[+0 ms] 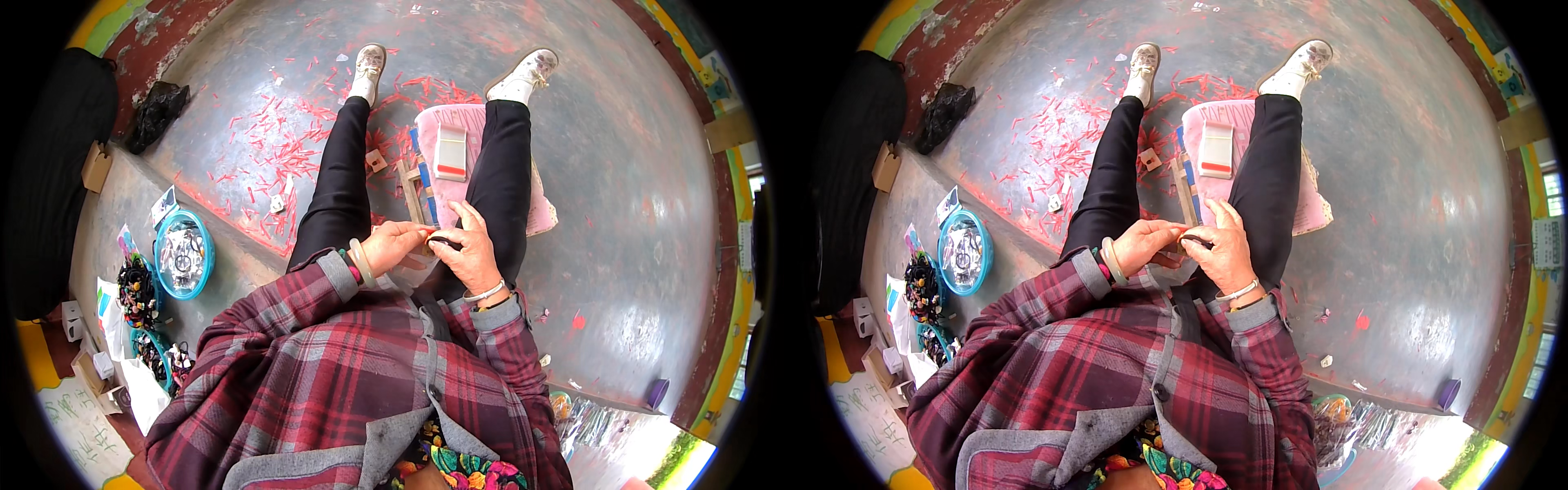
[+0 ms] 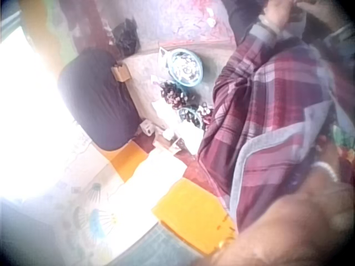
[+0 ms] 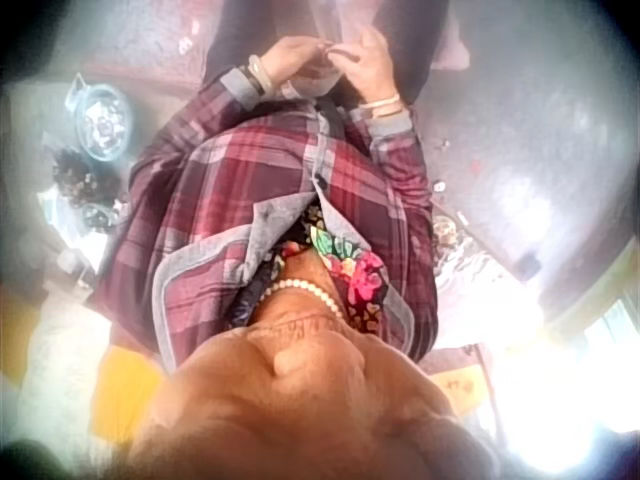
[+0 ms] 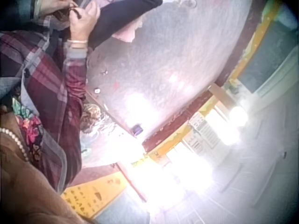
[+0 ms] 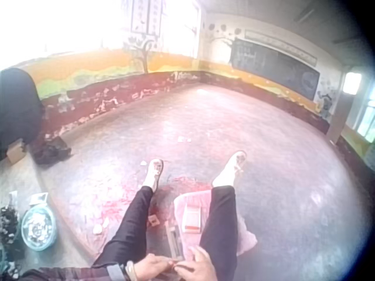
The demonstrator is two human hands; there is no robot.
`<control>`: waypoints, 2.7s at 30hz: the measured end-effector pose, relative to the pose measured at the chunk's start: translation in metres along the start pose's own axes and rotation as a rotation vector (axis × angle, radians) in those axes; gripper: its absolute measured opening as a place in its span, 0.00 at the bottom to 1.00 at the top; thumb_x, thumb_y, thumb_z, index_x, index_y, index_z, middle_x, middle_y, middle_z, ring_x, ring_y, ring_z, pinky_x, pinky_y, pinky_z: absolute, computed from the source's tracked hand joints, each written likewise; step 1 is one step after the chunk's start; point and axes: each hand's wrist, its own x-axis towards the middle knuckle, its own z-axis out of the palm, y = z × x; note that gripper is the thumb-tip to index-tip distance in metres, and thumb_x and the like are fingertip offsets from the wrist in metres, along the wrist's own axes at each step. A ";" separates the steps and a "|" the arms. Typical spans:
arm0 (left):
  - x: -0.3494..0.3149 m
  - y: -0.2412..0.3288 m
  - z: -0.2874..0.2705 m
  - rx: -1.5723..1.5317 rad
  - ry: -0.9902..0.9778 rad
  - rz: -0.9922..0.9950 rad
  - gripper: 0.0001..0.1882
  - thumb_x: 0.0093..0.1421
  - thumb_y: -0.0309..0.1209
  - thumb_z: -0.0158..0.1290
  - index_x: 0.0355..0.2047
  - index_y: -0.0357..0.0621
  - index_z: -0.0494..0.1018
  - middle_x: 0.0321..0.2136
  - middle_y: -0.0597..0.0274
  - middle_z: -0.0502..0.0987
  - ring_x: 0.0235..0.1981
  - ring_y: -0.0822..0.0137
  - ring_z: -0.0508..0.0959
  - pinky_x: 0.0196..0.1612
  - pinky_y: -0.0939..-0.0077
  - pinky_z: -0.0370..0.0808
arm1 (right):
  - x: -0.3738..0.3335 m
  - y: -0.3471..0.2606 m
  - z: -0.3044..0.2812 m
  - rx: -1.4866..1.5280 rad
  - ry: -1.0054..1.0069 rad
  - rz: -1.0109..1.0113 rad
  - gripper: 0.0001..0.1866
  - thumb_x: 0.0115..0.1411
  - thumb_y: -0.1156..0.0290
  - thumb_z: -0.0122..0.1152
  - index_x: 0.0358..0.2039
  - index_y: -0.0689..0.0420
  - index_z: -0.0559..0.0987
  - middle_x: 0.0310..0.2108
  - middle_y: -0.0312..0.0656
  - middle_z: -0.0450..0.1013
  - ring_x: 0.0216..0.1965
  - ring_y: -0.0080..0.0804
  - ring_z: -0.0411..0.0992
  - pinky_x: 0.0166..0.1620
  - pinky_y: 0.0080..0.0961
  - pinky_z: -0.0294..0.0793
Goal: The person sits on a small stool and assembles hair accessories by hand. They repeatedly pick up small red strips and black hair ties, wrap the strips around the ties, and place the finished items into a blue bowl.
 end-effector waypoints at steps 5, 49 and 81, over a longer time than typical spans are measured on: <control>0.000 -0.003 0.001 0.056 -0.024 -0.004 0.18 0.64 0.35 0.41 0.49 0.35 0.66 0.36 0.58 0.75 0.35 0.69 0.77 0.36 0.74 0.78 | -0.001 0.003 0.002 0.042 -0.138 0.079 0.13 0.43 0.65 0.61 0.31 0.54 0.81 0.53 0.56 0.63 0.59 0.54 0.54 0.60 0.37 0.54; 0.005 -0.014 -0.001 0.034 0.033 0.020 0.16 0.64 0.34 0.42 0.46 0.34 0.68 0.33 0.58 0.76 0.32 0.68 0.78 0.36 0.74 0.78 | -0.004 -0.011 0.008 0.333 0.158 0.330 0.05 0.47 0.76 0.61 0.26 0.60 0.78 0.21 0.41 0.73 0.22 0.24 0.72 0.27 0.19 0.71; -0.005 0.003 0.006 0.012 0.050 -0.039 0.18 0.63 0.38 0.43 0.46 0.38 0.70 0.27 0.68 0.69 0.29 0.75 0.72 0.32 0.77 0.79 | -0.004 -0.008 0.001 0.465 -0.058 0.300 0.07 0.50 0.74 0.57 0.31 0.58 0.79 0.26 0.43 0.75 0.30 0.35 0.74 0.35 0.26 0.71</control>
